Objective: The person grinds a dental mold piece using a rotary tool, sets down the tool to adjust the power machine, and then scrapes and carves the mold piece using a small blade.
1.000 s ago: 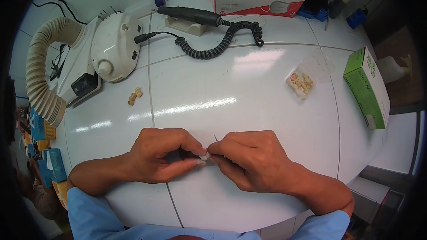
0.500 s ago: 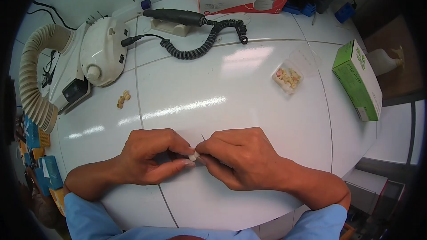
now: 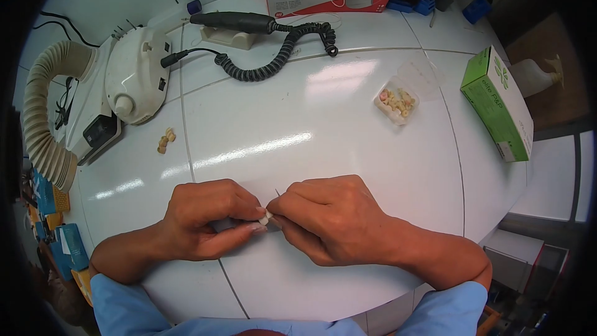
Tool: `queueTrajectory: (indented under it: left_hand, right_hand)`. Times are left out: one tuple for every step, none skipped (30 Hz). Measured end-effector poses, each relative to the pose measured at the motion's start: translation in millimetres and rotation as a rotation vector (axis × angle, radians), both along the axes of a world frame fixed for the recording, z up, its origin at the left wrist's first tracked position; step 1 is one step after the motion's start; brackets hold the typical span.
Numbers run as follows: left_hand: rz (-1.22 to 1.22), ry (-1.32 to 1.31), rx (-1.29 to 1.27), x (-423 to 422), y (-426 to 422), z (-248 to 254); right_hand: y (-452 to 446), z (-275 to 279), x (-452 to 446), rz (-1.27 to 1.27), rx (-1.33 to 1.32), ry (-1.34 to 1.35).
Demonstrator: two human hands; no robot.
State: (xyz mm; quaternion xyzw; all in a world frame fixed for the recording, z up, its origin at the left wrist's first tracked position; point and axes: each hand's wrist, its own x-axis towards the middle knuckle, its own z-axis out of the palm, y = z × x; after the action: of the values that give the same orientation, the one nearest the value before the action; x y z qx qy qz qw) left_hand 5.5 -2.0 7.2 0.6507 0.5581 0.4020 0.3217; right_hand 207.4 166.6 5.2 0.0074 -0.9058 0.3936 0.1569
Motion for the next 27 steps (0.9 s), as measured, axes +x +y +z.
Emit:
queueTrajectory:
  left_hand:
    - [0.006,0.004,-0.003,0.3,0.0,0.5]
    - [0.005,0.004,-0.003,0.6,0.0,0.3]
    - [0.012,-0.010,-0.001,0.9,0.0,0.0]
    - [0.018,-0.024,0.002,0.9,0.1,-0.4]
    - [0.017,-0.024,0.001,0.9,0.3,-0.9]
    - [0.016,-0.032,0.005,0.9,0.2,-1.6]
    - [0.016,-0.040,0.009,0.9,0.1,-2.3]
    - [0.016,-0.040,0.009,1.2,0.2,-3.3]
    - [0.019,-0.049,0.023,1.8,0.2,-4.4]
    - [0.023,-0.057,0.037,2.2,0.2,-5.3]
    - [0.023,-0.057,0.037,2.1,0.1,-5.7]
    - [0.021,-0.058,0.040,2.0,-0.1,-6.1]
    - [0.019,-0.059,0.042,2.0,-0.3,-6.4]
    - [0.019,-0.060,0.041,2.1,-0.4,-6.1]
    - [0.019,-0.056,0.035,2.5,-0.6,-5.5]
    - [0.020,-0.051,0.030,2.6,-0.6,-4.7]
    - [0.020,-0.051,0.030,2.2,-0.5,-3.6]
    - [0.009,-0.023,0.021,1.4,-0.2,-2.4]
    - [-0.002,0.004,0.012,0.7,-0.1,-1.8]
    - [-0.002,0.004,0.012,0.3,-0.1,-2.0]
    - [-0.004,0.011,0.013,0.1,-0.2,-2.5]
    - [-0.006,0.017,0.013,0.0,-0.4,-2.7]
    - [-0.005,0.017,0.013,0.1,-0.5,-2.3]
    - [-0.005,0.019,0.004,0.3,-0.7,-1.5]
    - [-0.004,0.021,-0.006,0.5,-0.8,-1.2]
    - [-0.003,0.020,-0.006,0.6,-0.8,-1.2]
    - [-0.002,0.017,-0.003,0.5,-0.6,-1.4]
  right_hand:
    - [-0.2,0.0,0.1,-0.005,0.003,0.004]
    - [-0.4,-0.1,0.2,-0.011,0.007,0.008]
    - [-0.4,-0.2,0.4,-0.012,0.007,0.008]
    - [-0.3,-0.5,0.3,-0.011,0.012,0.009]
    - [-0.3,-0.7,0.3,-0.009,0.016,0.009]
    - [-0.6,-0.6,0.2,-0.010,0.016,0.008]
    - [-0.7,-0.4,-0.1,-0.010,0.025,0.019]
    - [-0.9,-0.3,-0.3,-0.010,0.034,0.031]
    - [-1.2,-0.6,-0.5,-0.010,0.034,0.031]
    - [-1.7,-1.2,-0.4,-0.008,0.055,0.044]
    - [-2.1,-1.6,-0.3,-0.006,0.075,0.056]
    - [-2.4,-1.5,-0.1,-0.005,0.074,0.057]
    - [-2.5,-1.1,0.3,-0.002,0.096,0.055]
    - [-2.5,-0.9,0.6,0.000,0.117,0.053]
    - [-2.1,-1.8,0.5,0.000,0.116,0.052]
    - [-1.3,-3.4,0.1,0.011,0.122,0.072]
    - [-0.8,-4.7,-0.1,0.023,0.129,0.093]
    - [-0.8,-5.7,-0.1,0.023,0.129,0.093]
    - [-1.0,-6.5,0.0,0.021,0.129,0.096]
    - [-1.1,-6.9,0.1,0.019,0.130,0.100]
    - [-1.0,-5.5,0.6,0.020,0.130,0.100]
    - [-0.8,-3.0,1.4,0.017,0.125,0.068]
    - [-0.7,-1.6,1.8,0.015,0.120,0.036]
    - [-1.1,-2.4,1.6,0.015,0.120,0.036]
    - [-1.7,-3.9,1.2,0.004,0.109,0.047]
    - [-2.1,-4.7,0.8,-0.006,0.097,0.059]
    - [-2.1,-4.4,0.7,-0.005,0.097,0.059]
